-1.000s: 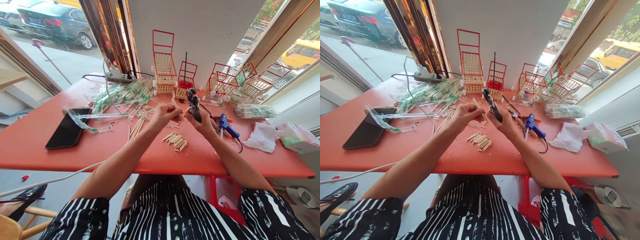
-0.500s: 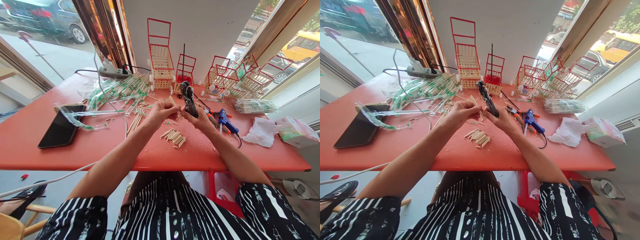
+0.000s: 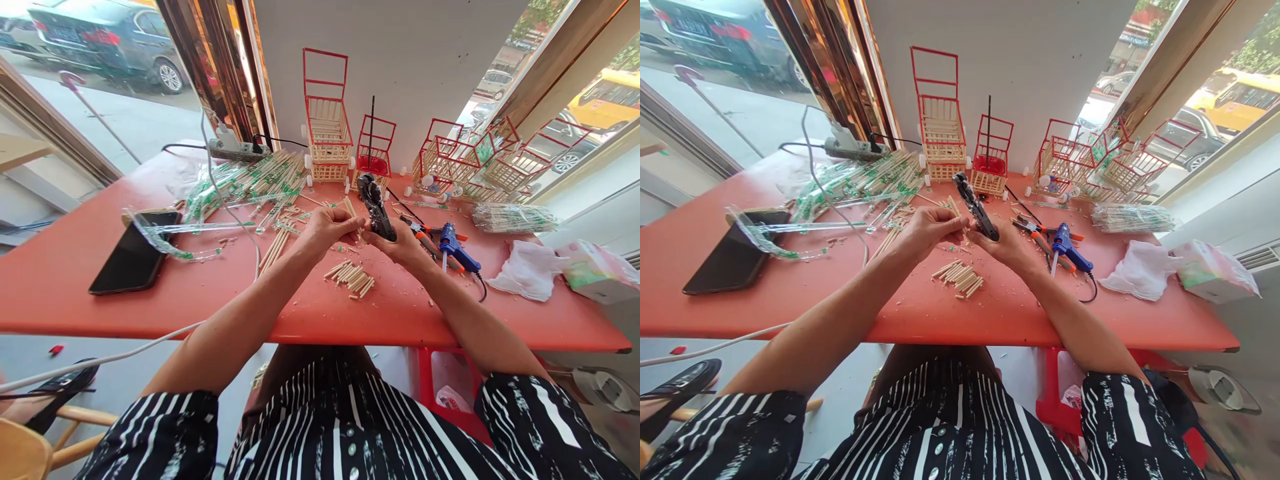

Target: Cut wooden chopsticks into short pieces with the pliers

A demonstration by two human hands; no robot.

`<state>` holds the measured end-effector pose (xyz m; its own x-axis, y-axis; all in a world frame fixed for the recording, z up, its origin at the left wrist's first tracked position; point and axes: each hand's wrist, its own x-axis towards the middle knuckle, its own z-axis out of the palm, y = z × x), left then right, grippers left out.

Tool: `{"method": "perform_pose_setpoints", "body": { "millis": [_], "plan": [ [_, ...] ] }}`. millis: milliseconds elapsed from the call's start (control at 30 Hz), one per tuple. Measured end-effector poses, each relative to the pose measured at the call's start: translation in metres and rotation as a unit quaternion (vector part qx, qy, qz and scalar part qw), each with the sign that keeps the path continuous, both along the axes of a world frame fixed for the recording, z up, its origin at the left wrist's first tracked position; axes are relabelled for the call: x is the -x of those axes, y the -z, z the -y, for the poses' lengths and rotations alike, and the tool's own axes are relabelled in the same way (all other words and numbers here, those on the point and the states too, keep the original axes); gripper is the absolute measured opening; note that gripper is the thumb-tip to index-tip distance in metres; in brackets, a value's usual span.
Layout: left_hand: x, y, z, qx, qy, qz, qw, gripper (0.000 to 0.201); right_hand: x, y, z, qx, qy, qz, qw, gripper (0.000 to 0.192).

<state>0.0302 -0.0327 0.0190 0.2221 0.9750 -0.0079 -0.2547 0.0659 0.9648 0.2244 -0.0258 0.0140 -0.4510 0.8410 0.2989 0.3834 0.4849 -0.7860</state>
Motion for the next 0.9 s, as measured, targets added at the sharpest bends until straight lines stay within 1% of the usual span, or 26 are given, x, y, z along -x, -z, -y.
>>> {"method": "perform_pose_setpoints", "body": {
  "millis": [133, 233, 433, 533, 667, 800, 900],
  "plan": [
    [0.000, 0.001, -0.001, 0.002, -0.005, 0.002, 1.000, 0.034, -0.001, -0.001, 0.000, -0.008, -0.002, 0.007, 1.000, 0.042],
    [0.000, 0.003, -0.001, -0.011, -0.004, -0.005, 1.000, 0.036, -0.001, -0.002, 0.000, -0.001, -0.003, 0.016, 1.000, 0.041],
    [0.000, 0.005, -0.001, -0.010, -0.005, -0.011, 1.000, 0.032, -0.001, -0.002, 0.001, 0.010, -0.010, 0.001, 1.000, 0.039],
    [0.001, 0.005, -0.001, 0.002, 0.001, -0.001, 1.000, 0.032, -0.001, -0.002, 0.001, 0.016, -0.016, -0.010, 1.000, 0.039],
    [0.003, 0.008, -0.002, 0.021, 0.016, 0.018, 0.999, 0.036, -0.002, -0.005, 0.003, 0.031, -0.023, -0.014, 0.999, 0.038],
    [0.004, 0.014, -0.004, 0.014, 0.034, 0.021, 0.999, 0.038, -0.004, -0.009, 0.006, 0.036, -0.026, 0.001, 0.999, 0.033],
    [0.004, 0.016, -0.005, 0.007, 0.034, 0.020, 0.999, 0.038, -0.004, -0.009, 0.004, 0.034, -0.030, 0.007, 0.999, 0.035]
  ]
}}
